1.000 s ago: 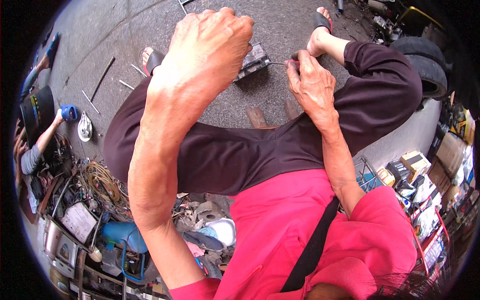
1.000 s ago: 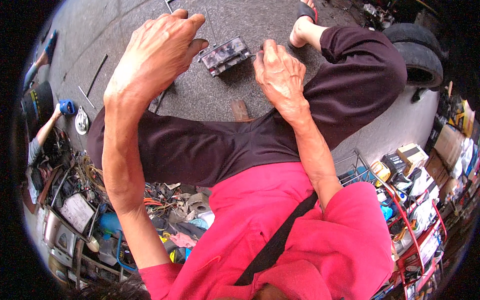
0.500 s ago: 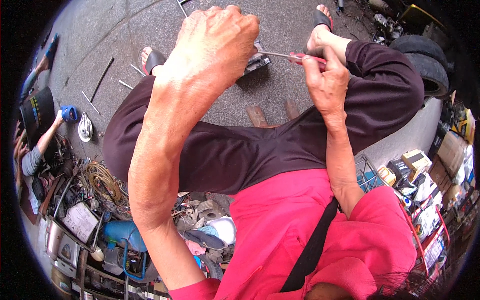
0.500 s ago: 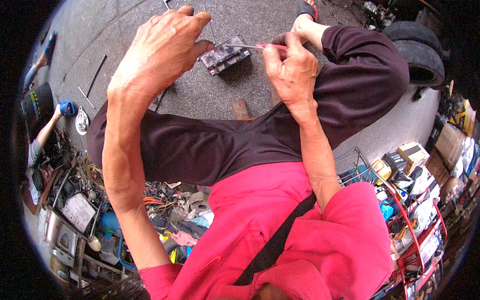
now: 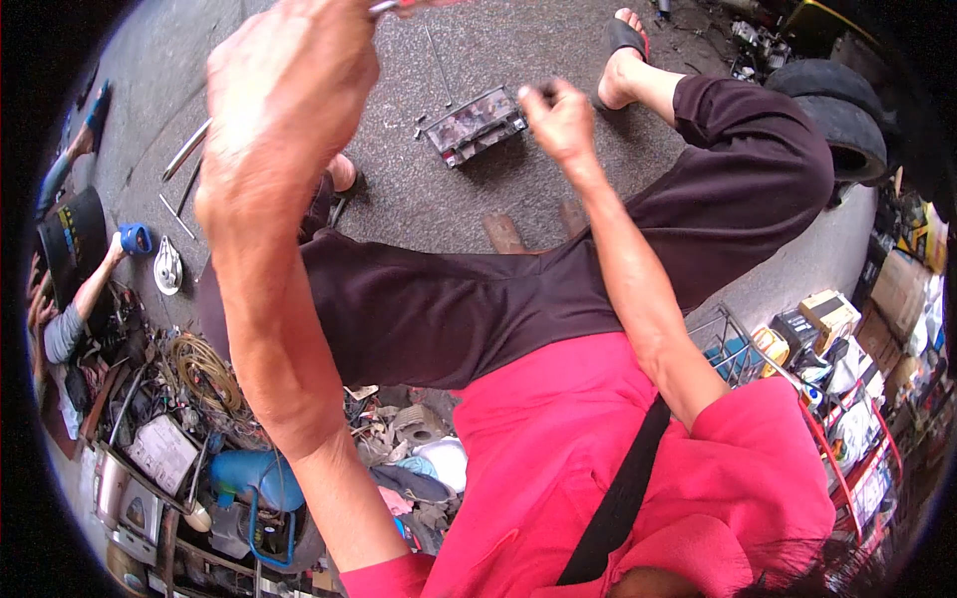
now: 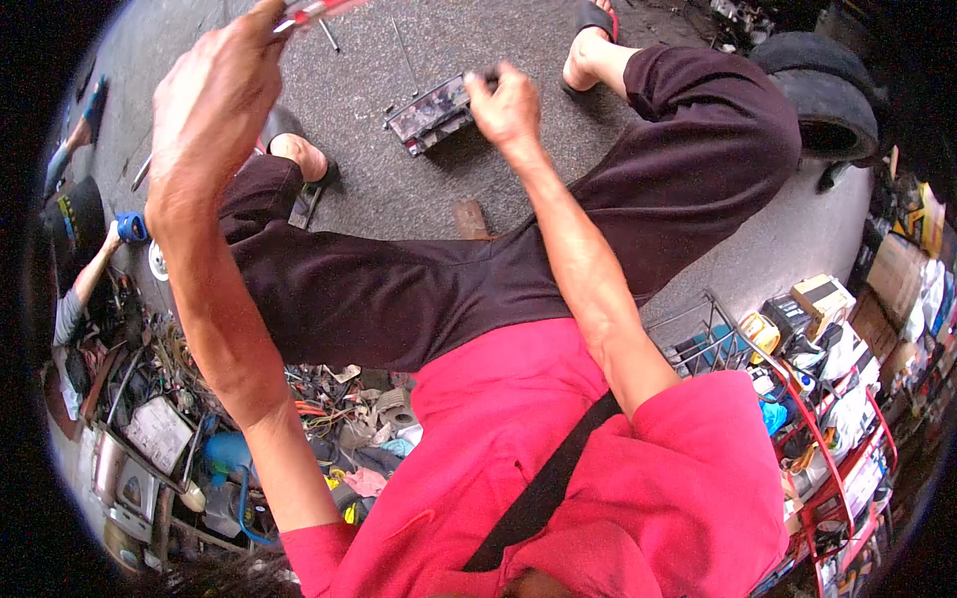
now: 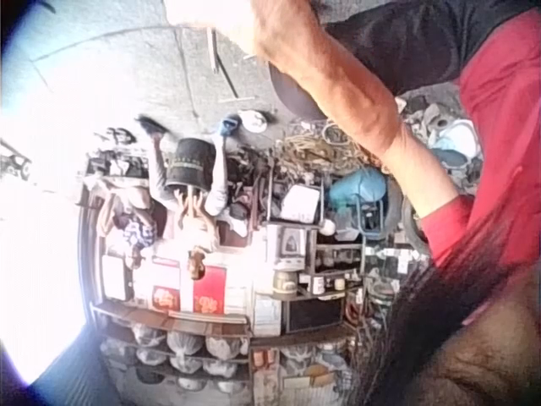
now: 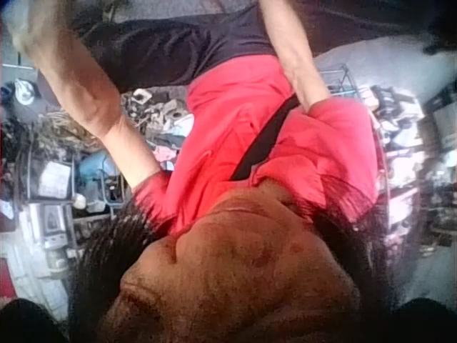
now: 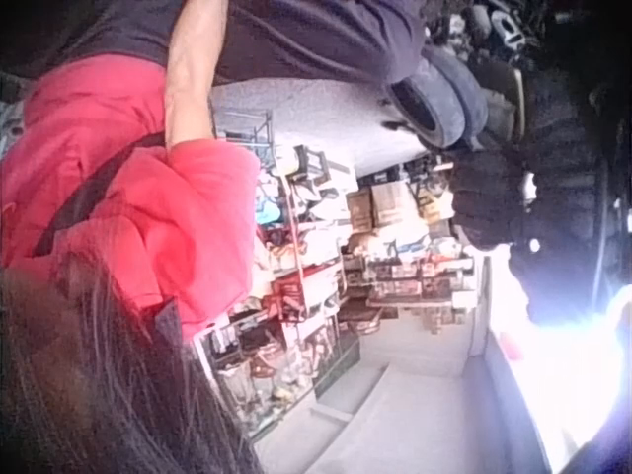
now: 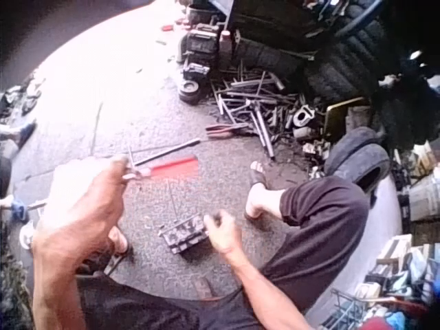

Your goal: The person is assembling or repairing mechanical components of a small engine using a screwdriver and various metal tools.

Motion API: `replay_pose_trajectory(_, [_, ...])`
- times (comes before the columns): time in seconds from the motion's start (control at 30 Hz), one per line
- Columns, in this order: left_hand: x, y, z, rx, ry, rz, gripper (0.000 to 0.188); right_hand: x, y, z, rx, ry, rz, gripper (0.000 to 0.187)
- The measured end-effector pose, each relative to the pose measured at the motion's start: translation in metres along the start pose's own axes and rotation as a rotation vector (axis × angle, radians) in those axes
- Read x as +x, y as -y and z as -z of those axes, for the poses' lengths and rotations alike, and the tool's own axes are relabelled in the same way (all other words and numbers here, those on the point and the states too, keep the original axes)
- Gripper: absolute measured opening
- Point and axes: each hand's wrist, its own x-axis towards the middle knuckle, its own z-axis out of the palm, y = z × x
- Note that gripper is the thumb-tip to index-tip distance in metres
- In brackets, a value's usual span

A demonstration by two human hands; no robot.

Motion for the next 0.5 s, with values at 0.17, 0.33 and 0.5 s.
replay_pose_trajectory(0.17, [-0.028,0.008,0.046,-0.064,-0.042,0.189,0.010,-0.038,0.010,-0.060,-0.468,0.156,0.090,0.027])
replay_pose_trajectory(0.33, [-0.025,0.003,0.044,-0.078,-0.047,0.267,0.011,-0.033,-0.011,-0.059,-0.553,0.184,0.029,0.023])
replay_pose_trajectory(0.5, [-0.023,0.010,0.044,-0.020,-0.075,0.246,0.013,-0.029,-0.009,-0.062,-0.494,0.187,-0.077,0.025])
